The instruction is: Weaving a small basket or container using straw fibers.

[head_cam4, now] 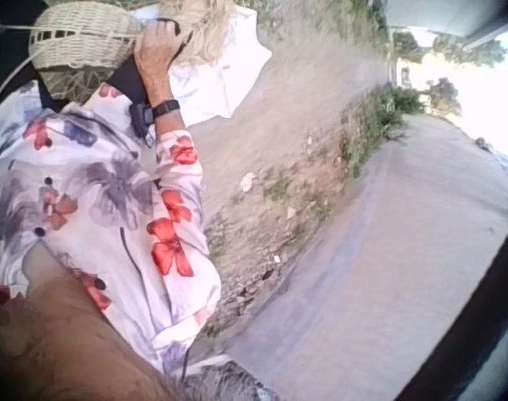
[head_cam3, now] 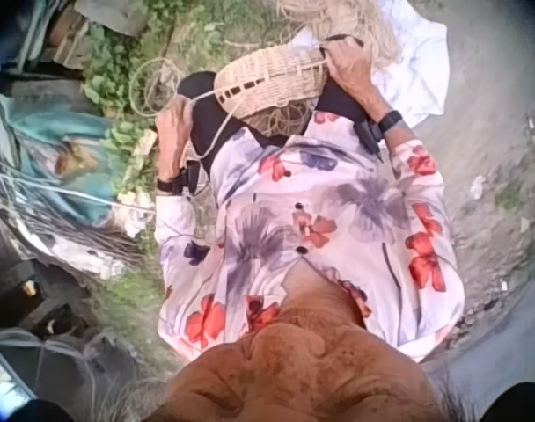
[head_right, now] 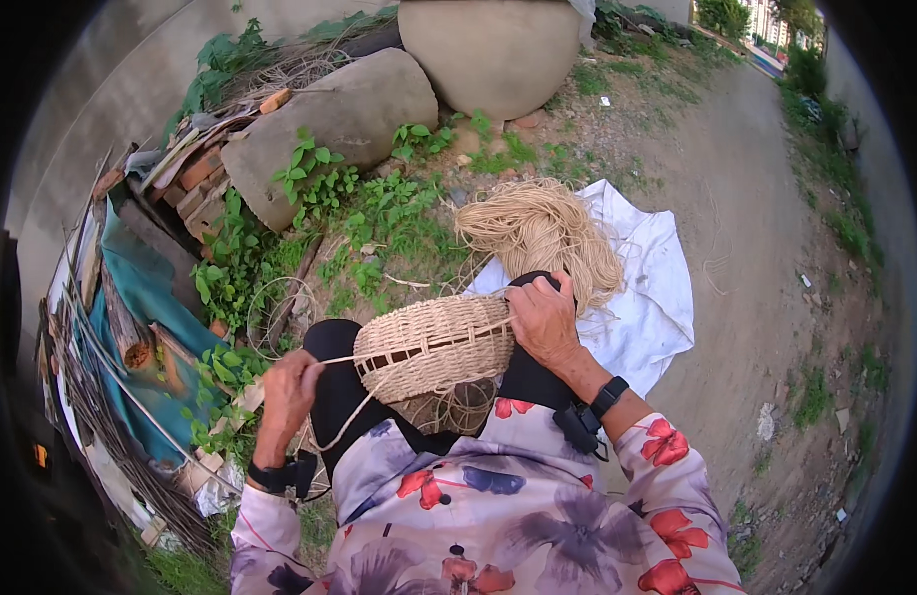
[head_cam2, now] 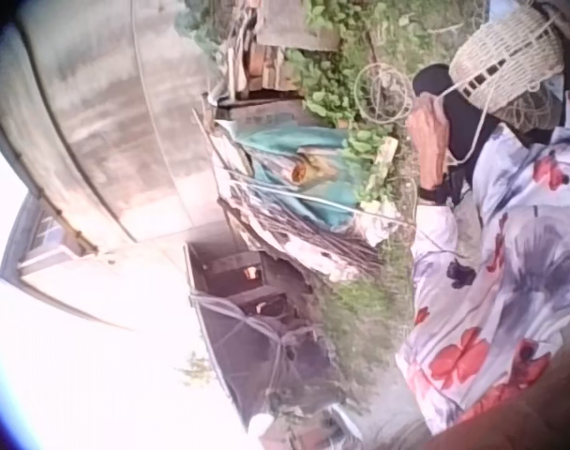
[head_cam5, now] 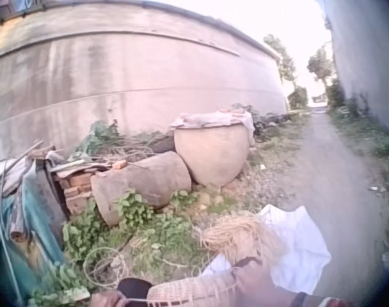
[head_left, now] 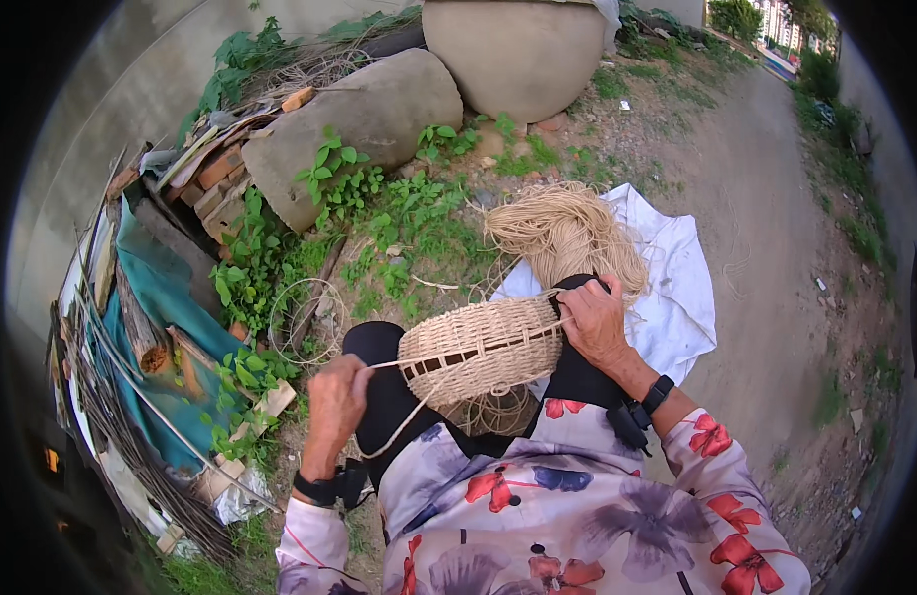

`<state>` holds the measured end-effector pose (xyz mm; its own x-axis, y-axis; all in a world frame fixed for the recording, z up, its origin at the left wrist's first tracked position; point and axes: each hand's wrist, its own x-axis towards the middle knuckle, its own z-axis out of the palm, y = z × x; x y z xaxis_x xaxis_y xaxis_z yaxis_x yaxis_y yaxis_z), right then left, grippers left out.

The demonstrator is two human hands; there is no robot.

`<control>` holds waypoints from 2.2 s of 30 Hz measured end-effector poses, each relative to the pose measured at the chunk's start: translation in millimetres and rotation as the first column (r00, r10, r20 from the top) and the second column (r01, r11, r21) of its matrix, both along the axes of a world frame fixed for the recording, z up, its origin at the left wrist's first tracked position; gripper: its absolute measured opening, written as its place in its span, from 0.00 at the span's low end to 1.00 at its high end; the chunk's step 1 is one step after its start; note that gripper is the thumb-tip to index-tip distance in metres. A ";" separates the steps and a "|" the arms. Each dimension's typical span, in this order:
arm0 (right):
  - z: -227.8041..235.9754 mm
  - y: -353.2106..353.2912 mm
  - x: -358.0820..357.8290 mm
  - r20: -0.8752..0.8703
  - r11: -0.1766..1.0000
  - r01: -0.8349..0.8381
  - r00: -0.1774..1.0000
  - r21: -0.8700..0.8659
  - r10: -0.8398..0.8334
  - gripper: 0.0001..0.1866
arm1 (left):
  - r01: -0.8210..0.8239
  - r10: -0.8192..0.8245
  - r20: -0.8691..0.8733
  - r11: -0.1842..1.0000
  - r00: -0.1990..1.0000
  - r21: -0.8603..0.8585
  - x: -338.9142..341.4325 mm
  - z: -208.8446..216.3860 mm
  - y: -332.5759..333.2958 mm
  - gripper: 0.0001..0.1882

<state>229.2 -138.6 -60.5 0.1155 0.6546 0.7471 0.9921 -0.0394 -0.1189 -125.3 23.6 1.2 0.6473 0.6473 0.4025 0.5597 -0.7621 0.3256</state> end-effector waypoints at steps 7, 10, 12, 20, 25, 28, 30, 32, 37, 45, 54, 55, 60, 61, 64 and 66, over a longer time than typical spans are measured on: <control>-0.2 7.7 -2.8 -0.173 0.984 0.117 0.981 0.135 -0.092 0.06 | -0.623 0.671 -0.259 0.741 0.695 0.249 -165.5 -13.4 56.6 0.08; -0.7 3.6 -0.9 -0.193 0.985 0.126 0.976 0.116 -0.102 0.06 | -0.244 0.251 -0.016 0.953 0.968 0.178 -50.6 3.1 14.8 0.13; 0.3 2.8 -1.5 -0.185 0.988 0.114 0.978 0.106 -0.093 0.06 | 0.004 -0.005 0.085 1.000 0.996 0.008 18.2 1.6 -15.5 0.11; -2.7 9.0 -6.0 -0.123 0.993 0.076 0.990 0.090 -0.065 0.07 | 0.240 -0.237 0.080 0.970 0.968 -0.032 71.6 -13.2 -38.9 0.04; -0.7 -4.1 -2.5 -0.009 0.997 0.071 0.997 0.043 -0.070 0.09 | -0.280 0.298 0.098 0.945 0.949 -0.168 -77.7 -18.3 50.4 0.07; 1.3 -0.7 -3.4 0.005 0.993 0.083 0.996 0.086 -0.084 0.08 | -0.650 0.658 0.003 0.742 0.753 0.163 -252.4 -25.2 94.8 0.09; 3.3 2.7 -6.4 -0.023 0.993 0.083 0.996 0.085 -0.081 0.08 | -0.800 0.861 -0.129 0.505 0.491 0.323 -336.5 -27.3 94.8 0.08; 1.2 1.5 -4.0 -0.034 0.991 0.107 0.994 0.076 -0.104 0.08 | -0.773 0.830 -0.200 0.557 0.520 0.304 -317.8 -32.1 93.0 0.08; -0.2 0.2 -3.4 -0.053 0.992 0.124 0.991 0.022 -0.123 0.08 | -0.294 0.308 0.090 0.945 0.947 -0.145 -81.4 -8.5 36.7 0.10; -0.5 8.7 -8.3 -0.096 0.992 0.116 0.989 0.044 -0.111 0.07 | 0.232 -0.230 0.054 0.972 0.972 -0.040 75.4 -3.5 -45.0 0.06; -5.5 0.7 1.9 -0.169 0.987 0.153 0.975 0.054 -0.142 0.06 | -0.407 0.407 0.010 0.910 0.913 0.075 -118.0 -43.4 72.6 0.06; -6.1 -1.5 3.1 -0.183 0.985 0.161 0.972 0.068 -0.147 0.06 | -0.545 0.543 0.042 0.835 0.839 0.079 -158.6 -43.3 79.7 0.06; -7.2 4.6 1.2 -0.204 0.989 0.131 0.972 0.062 -0.116 0.06 | -0.932 0.967 0.010 0.243 0.255 0.267 -402.2 -67.4 65.7 0.12; -5.1 6.4 0.4 -0.212 0.993 0.107 0.973 0.054 -0.093 0.06 | -0.940 0.976 0.002 0.208 0.217 0.270 -410.8 -63.8 53.5 0.11; 5.9 13.2 -1.2 -0.255 0.997 0.073 0.965 0.023 -0.065 0.08 | -0.807 0.862 -0.209 0.506 0.462 0.306 -381.5 -72.0 48.3 0.10; 39.8 21.0 -20.4 -0.252 0.997 -0.048 0.966 0.063 0.062 0.09 | -0.608 0.637 -0.290 0.770 0.714 0.192 -286.1 -55.9 37.4 0.06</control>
<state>208.8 -117.7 -20.7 0.2705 0.6231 0.7339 0.9298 0.0285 -0.3669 -411.5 61.0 -54.8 0.2081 0.9264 0.3139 0.9760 -0.2179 -0.0039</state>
